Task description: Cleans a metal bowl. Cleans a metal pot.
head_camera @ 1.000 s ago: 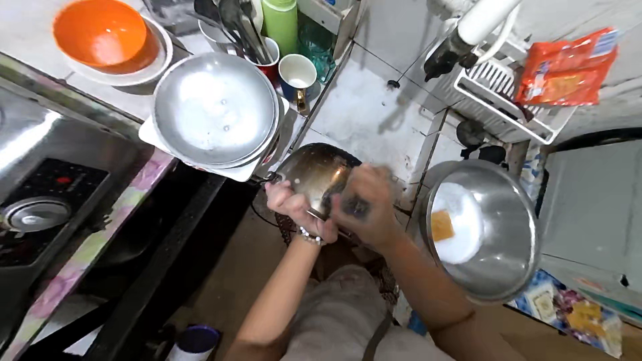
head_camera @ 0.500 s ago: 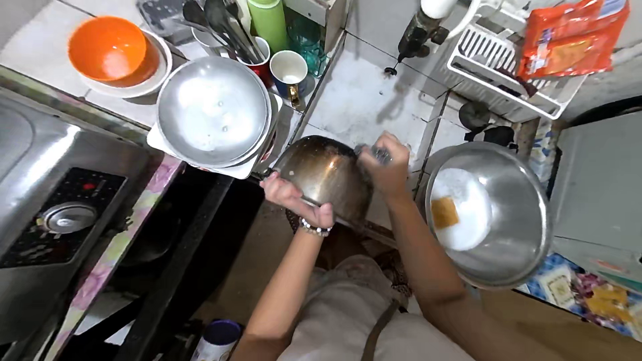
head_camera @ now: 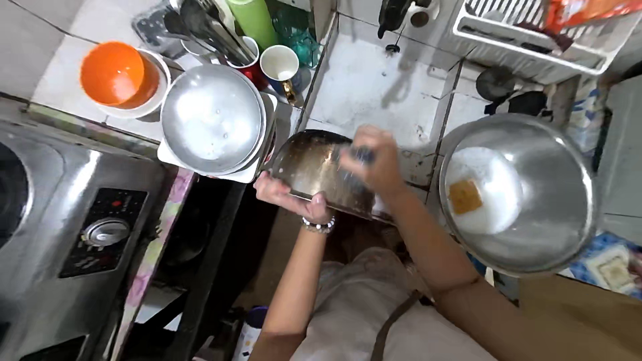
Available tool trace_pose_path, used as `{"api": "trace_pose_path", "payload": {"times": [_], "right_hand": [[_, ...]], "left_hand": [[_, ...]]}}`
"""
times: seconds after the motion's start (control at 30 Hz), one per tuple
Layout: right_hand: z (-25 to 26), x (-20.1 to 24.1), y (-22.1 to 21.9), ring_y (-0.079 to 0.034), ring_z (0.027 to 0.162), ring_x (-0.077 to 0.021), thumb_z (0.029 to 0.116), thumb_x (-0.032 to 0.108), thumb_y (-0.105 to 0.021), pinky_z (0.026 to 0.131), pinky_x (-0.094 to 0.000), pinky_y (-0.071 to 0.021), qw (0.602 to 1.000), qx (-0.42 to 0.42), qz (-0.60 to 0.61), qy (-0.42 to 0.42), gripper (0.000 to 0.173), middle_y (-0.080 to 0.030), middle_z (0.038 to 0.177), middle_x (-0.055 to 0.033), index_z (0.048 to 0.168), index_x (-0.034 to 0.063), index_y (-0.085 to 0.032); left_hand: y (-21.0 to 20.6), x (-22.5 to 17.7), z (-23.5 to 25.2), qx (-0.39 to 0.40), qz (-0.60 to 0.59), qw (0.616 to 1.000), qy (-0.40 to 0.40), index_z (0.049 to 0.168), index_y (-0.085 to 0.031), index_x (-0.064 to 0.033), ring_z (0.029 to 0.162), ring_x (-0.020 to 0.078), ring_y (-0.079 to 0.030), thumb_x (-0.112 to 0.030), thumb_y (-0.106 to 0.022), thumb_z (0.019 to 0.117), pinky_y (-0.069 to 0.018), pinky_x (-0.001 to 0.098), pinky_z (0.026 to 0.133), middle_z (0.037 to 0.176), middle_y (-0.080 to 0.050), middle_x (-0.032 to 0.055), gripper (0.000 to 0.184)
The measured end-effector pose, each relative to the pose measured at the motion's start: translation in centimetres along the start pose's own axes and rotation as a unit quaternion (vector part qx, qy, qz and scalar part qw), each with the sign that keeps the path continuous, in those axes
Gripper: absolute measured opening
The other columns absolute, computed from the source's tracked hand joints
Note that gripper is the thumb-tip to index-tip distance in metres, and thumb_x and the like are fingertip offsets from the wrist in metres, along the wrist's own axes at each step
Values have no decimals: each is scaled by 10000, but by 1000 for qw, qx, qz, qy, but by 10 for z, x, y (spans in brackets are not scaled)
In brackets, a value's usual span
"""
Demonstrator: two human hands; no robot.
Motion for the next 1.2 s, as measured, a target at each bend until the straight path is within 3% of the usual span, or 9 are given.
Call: {"api": "trace_pose_path", "payload": {"times": [0.07,0.2,0.3,0.4,0.5,0.8,0.9,1.07,1.2], "right_hand": [[10,-30,12,-570,714,-157,798,125,-724,677,-351,-451,997,-48,8,-59,263,-577,707,-59,646,55,-521],[-7,37,-18,-610,746,-233,673,161,-827,758,-479,-430,999,27,28,27,208,-633,716,-74,648,59,-648],[12,0,-5,-656,769,-281,772,171,-810,746,-538,-448,1000,26,-8,-3,231,-674,761,-134,696,9,-664],[17,-23,8,-658,846,-306,789,154,-797,800,-571,-455,995,25,-46,-83,221,-676,835,-153,733,-3,-652],[-3,37,-16,-618,760,-238,668,179,-853,754,-504,-414,998,53,26,26,209,-640,727,-63,660,80,-669],[13,39,-24,-644,820,-289,744,196,-843,809,-543,-391,992,117,7,36,217,-684,788,-111,714,37,-700],[39,1,-19,-675,1013,-335,868,214,-758,917,-610,-390,983,171,-62,-30,230,-732,985,-175,884,-15,-740],[22,40,-31,-656,882,-310,774,231,-832,853,-570,-388,986,163,-14,40,232,-702,837,-134,763,28,-721],[49,-18,-24,-670,1051,-334,896,243,-729,966,-626,-383,974,195,-88,-77,258,-731,1038,-171,970,-3,-739]], "left_hand": [[2,-3,2,-4,-24,1000,-2,1225,-471,-131,1336,100,-347,-603,-418,1009,-220,352,1151,1287,-443,21,521],[0,6,0,12,-69,998,9,1384,-433,-181,1384,88,-310,-620,-393,1022,-218,324,1162,1386,-418,-9,570],[-4,-4,3,19,-41,999,5,1199,-460,-121,1333,91,-336,-595,-425,1006,-210,346,1156,1282,-431,18,512],[4,-3,1,19,-54,998,-3,1284,-452,20,1323,97,-371,-596,-471,1001,-253,319,1150,1301,-449,82,678],[1,-4,-4,42,-67,997,4,1379,-416,-19,1357,86,-334,-617,-424,1015,-242,308,1152,1364,-424,62,701],[-7,-11,-4,55,-68,996,-32,1294,-467,-111,1334,83,-360,-600,-397,1029,-255,322,1149,1321,-438,23,561],[-11,-14,-2,67,-16,996,-65,1193,-472,-130,1322,105,-358,-596,-346,1031,-244,340,1143,1275,-437,36,510],[-9,-11,-4,61,-63,996,-35,1332,-473,-116,1388,87,-319,-606,-361,1041,-207,342,1191,1369,-432,13,581],[-10,-21,-4,61,-6,994,-88,1181,-492,-138,1322,97,-370,-556,-326,1046,-234,347,1159,1273,-448,26,470]]}}
Point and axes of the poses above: each hand's wrist, its own z-axis towards the middle knuckle, its own y-axis out of the back of the hand, x = y × z, the point moved 10 cm from there along z, towards the middle knuckle
